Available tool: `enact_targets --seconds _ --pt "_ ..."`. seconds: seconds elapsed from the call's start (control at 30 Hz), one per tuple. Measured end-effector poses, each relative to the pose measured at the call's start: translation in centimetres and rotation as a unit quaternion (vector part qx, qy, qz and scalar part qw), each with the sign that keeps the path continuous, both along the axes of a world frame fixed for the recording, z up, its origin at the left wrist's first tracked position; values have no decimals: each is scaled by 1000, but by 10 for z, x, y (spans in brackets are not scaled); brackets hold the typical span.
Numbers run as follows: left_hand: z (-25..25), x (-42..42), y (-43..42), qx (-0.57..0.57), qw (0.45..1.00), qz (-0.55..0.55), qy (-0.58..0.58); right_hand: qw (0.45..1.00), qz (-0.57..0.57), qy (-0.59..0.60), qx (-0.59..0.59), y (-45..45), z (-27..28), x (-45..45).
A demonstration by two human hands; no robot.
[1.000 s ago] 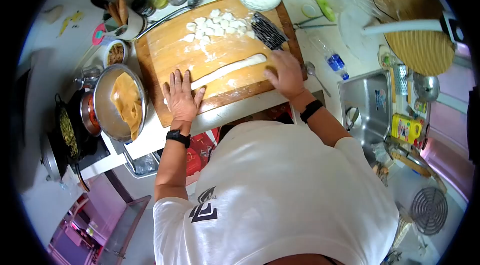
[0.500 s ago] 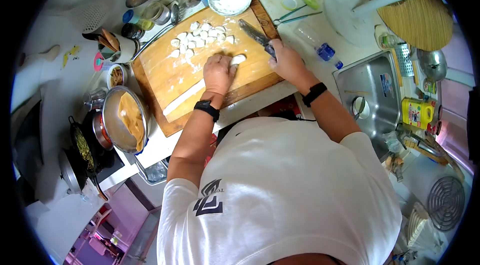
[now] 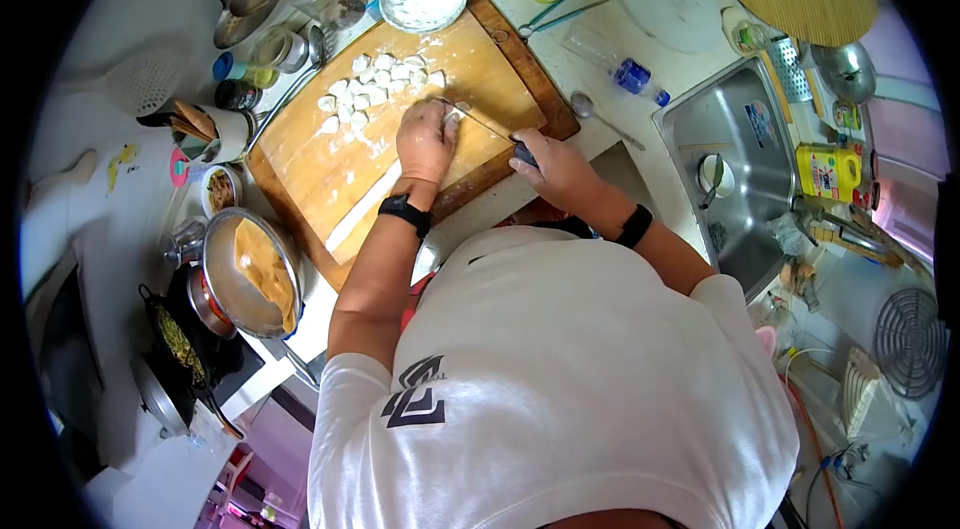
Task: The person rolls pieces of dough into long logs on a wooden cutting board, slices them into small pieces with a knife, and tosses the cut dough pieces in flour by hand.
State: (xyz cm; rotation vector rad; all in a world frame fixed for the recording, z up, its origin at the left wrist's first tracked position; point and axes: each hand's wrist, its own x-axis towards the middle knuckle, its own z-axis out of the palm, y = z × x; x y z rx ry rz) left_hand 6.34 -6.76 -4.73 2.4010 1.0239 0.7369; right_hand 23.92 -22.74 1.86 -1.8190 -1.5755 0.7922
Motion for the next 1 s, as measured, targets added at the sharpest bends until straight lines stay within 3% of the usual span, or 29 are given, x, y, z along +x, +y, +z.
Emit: enact_targets --seconds 0.27,0.4,0.53,0.63,0.67,0.7,1.0 --pt "0 -2 6 1 999 -19 29 993 -4 -32 -115 18 -8 -11" --pt "2 -11 9 49 997 -34 55 998 -24 -29 -60 26 -31 -18" --pt "-3 -17 14 17 997 0 81 998 -61 -2 -17 23 -31 -22" --pt "-4 -17 16 33 999 -5 39 999 -48 -14 -11 17 -20 -23" --pt "-3 -17 17 -7 1000 10 26 1000 -25 -18 -5 17 -16 -22" --pt "-2 -16 18 -46 999 25 13 999 -26 -19 -5 18 -13 -22" --pt "-9 -18 20 -14 999 0 37 995 2 -41 -96 37 -16 -34"
